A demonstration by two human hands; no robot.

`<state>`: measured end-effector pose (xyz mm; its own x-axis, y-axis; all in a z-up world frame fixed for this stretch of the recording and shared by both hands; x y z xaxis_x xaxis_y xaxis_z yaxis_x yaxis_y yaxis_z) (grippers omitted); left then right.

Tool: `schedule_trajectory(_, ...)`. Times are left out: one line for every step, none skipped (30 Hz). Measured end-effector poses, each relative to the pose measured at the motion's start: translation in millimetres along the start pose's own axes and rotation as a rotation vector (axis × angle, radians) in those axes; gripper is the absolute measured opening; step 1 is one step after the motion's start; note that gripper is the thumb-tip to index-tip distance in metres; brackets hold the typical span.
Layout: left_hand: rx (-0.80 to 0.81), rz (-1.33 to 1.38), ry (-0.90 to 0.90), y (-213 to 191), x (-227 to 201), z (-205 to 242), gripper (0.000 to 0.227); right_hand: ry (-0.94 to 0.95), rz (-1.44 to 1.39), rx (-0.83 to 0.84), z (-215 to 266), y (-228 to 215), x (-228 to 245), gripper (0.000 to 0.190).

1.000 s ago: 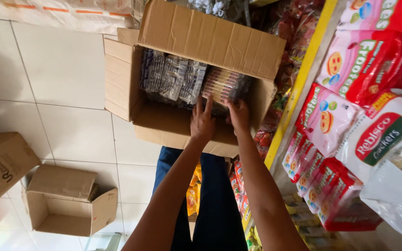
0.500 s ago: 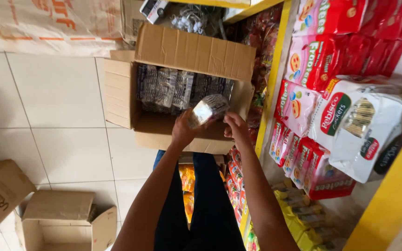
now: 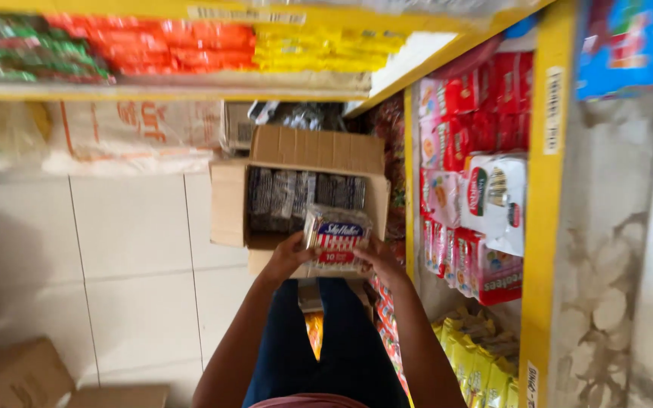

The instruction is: The person repeatedly takes blue snack packages and small boxes of crackers from a cardboard box on the floor and places them onto a yellow store shelf. They arrange the items in rows, filling gaps in the display.

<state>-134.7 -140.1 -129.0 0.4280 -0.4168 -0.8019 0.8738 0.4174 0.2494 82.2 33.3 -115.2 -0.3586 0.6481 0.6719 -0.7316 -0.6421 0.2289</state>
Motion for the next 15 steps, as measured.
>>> schedule_trajectory(0.016,-0.017,0.026,-0.8,-12.7,5.9,0.049,-0.034,-0.004,-0.008,8.4,6.8,8.5,0.060)
schedule_trajectory(0.022,-0.031,-0.006,-1.3,-24.3,11.4,0.051,-0.002,-0.047,-0.011,16.4,13.0,16.0,0.062)
schedule_trajectory(0.029,-0.044,-0.043,-0.4,-33.5,19.7,0.053,0.034,-0.092,-0.015,27.4,19.0,20.6,0.063)
schedule_trajectory(0.044,-0.060,-0.023,0.4,-40.9,22.9,0.053,0.005,-0.098,-0.023,35.5,21.8,28.0,0.063)
schedule_trajectory(0.063,-0.029,-0.034,1.3,-46.1,28.8,0.056,-0.026,-0.092,-0.016,45.2,25.5,32.7,0.062)
schedule_trajectory(0.082,0.002,-0.047,2.0,-50.6,33.9,0.058,-0.058,-0.085,-0.009,54.3,28.8,36.9,0.062)
schedule_trajectory(0.090,-0.012,-0.032,4.2,-57.6,37.1,0.058,-0.079,-0.090,-0.012,66.4,35.4,49.0,0.062)
schedule_trajectory(0.096,-0.004,-0.010,6.4,-64.2,39.5,0.059,-0.069,-0.099,-0.049,78.1,41.1,60.3,0.060)
schedule_trajectory(0.103,0.004,0.007,8.8,-69.5,43.0,0.059,-0.056,-0.112,-0.088,91.1,46.8,69.5,0.058)
schedule_trajectory(0.113,-0.010,0.018,14.4,-84.7,50.7,0.059,-0.074,-0.120,-0.092,98.4,45.5,68.9,0.058)
schedule_trajectory(0.093,-0.107,-0.036,20.8,-98.9,57.5,0.059,-0.113,-0.132,-0.124,105.2,42.6,68.9,0.054)
schedule_trajectory(0.072,-0.204,-0.088,27.7,-112.6,64.0,0.060,-0.152,-0.144,-0.155,111.6,38.9,68.7,0.051)
schedule_trajectory(0.079,-0.219,-0.079,33.6,-122.8,69.0,0.060,-0.168,-0.153,-0.159,121.9,40.0,76.3,0.051)
schedule_trajectory(0.097,-0.223,-0.058,39.9,-132.7,73.6,0.060,-0.215,-0.162,-0.184,132.2,40.3,84.0,0.050)
schedule_trajectory(0.113,-0.226,-0.039,46.3,-141.8,79.7,0.061,-0.258,-0.170,-0.208,143.2,40.9,90.7,0.049)
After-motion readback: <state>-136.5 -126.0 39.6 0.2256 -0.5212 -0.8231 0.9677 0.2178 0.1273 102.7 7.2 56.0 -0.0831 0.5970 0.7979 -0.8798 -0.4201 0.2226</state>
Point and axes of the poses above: each hand's wrist, its own z-axis away from the middle knuckle, its own y-axis out of the palm, x = y × z, the point moved 1 cm from there along -z, towards the middle knuckle, and after that the axes turned 8 degrees about -z, right-handed, at the moved point
